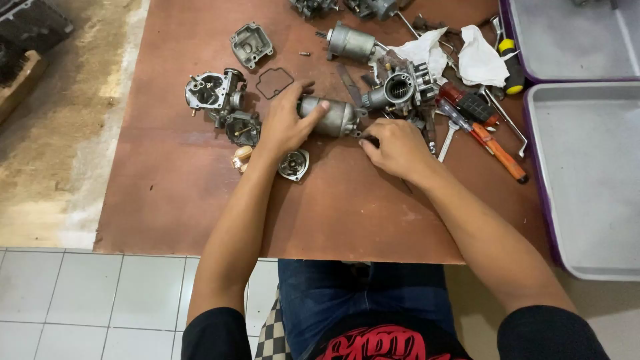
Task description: Disassembling and inspecting multiple motorcycle carburetors on a workbench.
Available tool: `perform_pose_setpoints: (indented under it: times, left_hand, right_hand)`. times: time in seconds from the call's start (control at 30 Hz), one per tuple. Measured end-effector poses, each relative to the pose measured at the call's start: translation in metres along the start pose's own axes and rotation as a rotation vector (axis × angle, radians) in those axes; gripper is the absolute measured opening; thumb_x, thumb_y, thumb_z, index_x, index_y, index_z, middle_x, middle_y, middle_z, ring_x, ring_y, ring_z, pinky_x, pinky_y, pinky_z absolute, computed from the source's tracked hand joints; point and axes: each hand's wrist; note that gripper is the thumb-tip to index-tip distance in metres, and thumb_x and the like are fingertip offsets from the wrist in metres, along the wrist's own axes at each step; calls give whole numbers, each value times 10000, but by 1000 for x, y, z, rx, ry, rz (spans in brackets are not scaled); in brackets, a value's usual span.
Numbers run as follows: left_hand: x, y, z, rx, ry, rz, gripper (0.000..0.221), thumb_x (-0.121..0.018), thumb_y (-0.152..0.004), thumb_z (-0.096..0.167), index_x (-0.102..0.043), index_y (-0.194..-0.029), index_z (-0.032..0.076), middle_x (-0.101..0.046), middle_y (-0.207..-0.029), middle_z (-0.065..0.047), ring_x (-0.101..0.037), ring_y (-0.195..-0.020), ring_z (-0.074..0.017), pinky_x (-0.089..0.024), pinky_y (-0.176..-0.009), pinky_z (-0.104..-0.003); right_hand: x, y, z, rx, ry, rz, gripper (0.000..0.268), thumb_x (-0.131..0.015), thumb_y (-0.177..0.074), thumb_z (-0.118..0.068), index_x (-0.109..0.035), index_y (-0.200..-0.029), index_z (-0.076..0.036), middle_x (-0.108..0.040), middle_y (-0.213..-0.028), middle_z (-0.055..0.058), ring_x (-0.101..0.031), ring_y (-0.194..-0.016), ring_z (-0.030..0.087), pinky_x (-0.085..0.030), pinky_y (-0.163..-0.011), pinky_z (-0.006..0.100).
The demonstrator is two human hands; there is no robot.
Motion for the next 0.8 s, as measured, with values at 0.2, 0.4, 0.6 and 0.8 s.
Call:
perform_pose_setpoints:
  times: [0.2,0.4,0.6,0.8]
  left_hand:
    - [6,0,6,36,-69,59,479,-668,-978,501,-641,-1244,103,-710,-1111,-163,-659,-1100,-398,-504,-963,-524]
    - [4,3,8,-10,-124,60,396,-595,-1026,461,-659,-1209,116,-708,-1081,-165,-667,-1052,-397,-511,-926,-532]
    - [21,4,43,-41,-93,45,474,-412,-1088,446,-638,-1032,34,-653,-913,-238,-635,-933,-477,-502,-836,-566]
    - [22,6,44,-57,-50,36,464,-405,-1089,431,-644,-1077,34,-661,-952,-240,-629,-963,-481,-502,-854,-561]
  right_hand:
    - [-10,-2,12,-22,13,16,224,-715,-931,-222,-791,-1017,-30,-755,-915,137,-736,-864,352,-587,-733,421]
    - [-7,3,-5,69,167,59,241,-684,-946,-295,-805,-961,-87,-736,-835,109,-737,-798,322,-593,-682,396]
    - [-30,4,7,164,315,171,212,-673,-935,-315,-787,-884,-144,-689,-745,55,-717,-697,287,-579,-629,383]
    - [-33,2,1,217,376,257,213,-654,-945,-330,-766,-863,-169,-659,-728,35,-702,-674,263,-559,-609,367]
Point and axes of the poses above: each hand's wrist, its own y-axis away from the middle knuckle, its own x-axis out of the back of the hand, z = x × y
